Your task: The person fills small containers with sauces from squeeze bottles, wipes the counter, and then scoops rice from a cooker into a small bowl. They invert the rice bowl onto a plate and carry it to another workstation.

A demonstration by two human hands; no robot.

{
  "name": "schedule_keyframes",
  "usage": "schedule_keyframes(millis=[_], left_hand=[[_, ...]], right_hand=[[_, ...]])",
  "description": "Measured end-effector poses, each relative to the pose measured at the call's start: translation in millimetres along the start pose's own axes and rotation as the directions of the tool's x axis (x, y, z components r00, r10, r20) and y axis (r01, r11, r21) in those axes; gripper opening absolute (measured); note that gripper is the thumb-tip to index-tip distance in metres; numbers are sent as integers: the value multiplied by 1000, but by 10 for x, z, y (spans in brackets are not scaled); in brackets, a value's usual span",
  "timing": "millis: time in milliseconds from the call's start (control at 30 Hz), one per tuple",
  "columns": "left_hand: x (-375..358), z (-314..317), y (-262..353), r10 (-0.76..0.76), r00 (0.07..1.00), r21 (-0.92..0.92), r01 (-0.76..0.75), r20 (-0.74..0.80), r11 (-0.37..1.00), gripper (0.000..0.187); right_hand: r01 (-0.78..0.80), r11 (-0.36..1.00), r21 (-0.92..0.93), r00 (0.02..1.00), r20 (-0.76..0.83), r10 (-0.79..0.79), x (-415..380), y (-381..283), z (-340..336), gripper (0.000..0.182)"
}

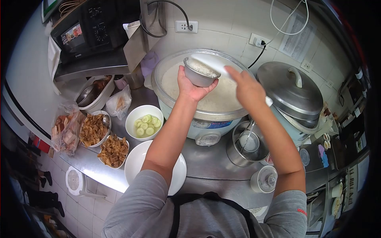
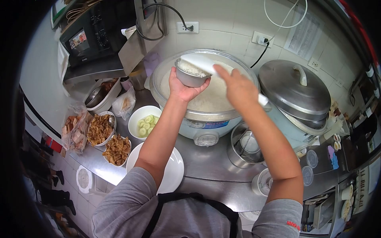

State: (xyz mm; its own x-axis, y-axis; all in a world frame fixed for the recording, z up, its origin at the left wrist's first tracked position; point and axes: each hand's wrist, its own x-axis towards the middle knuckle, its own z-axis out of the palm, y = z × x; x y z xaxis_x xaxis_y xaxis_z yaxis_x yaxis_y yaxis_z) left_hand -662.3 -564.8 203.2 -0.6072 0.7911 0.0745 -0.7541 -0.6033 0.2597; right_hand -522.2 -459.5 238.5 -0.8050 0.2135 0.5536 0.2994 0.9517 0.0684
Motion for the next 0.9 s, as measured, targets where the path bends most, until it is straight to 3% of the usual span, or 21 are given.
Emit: schedule_keyframes(millis=[100, 133, 233, 367, 433, 500, 533, 667, 767, 900], left_hand=[[29, 16, 48, -92, 994, -33, 94, 65, 995, 63], [11, 31, 48, -117, 990, -63, 122, 77, 991, 63], [-12, -3, 31, -195, 973, -28, 200, 127, 979, 64], [-28, -59, 43, -214, 950, 58, 206, 229, 977, 65], [-41, -22, 61, -180, 964, 123, 158, 194, 980, 63], [-43, 31, 100, -146, 974, 161, 118, 175, 980, 62], [-45, 47, 112, -131, 977, 163, 103, 170, 981, 62], [-66, 72, 70, -61, 983, 155, 34, 175, 987, 62], [-92, 61, 17, -52, 988, 124, 34, 146, 992, 61], [-159, 86, -52, 1, 998, 212, -16, 67, 977, 61]], right_hand=[[169, 976, -136, 913, -351, -207, 39, 333, -14, 61], [230, 956, -181, 885, -370, -282, 35, 345, -38, 61], [252, 949, -189, 926, -238, -293, -23, 339, 95, 62], [212, 972, -99, 951, -206, -229, -67, 355, 191, 64], [189, 981, -51, 955, -223, -195, -40, 380, 150, 65], [-32, 907, 421, 954, -257, 153, 4, 356, -26, 60], [-126, 769, 626, 925, -206, 319, 12, 337, -142, 59], [-285, 453, 845, 953, 197, 231, -219, 27, -369, 52], [-486, 406, 774, 870, 473, 139, -264, 45, -304, 47], [-518, 525, 675, 845, 498, 193, -359, -143, -186, 43]])
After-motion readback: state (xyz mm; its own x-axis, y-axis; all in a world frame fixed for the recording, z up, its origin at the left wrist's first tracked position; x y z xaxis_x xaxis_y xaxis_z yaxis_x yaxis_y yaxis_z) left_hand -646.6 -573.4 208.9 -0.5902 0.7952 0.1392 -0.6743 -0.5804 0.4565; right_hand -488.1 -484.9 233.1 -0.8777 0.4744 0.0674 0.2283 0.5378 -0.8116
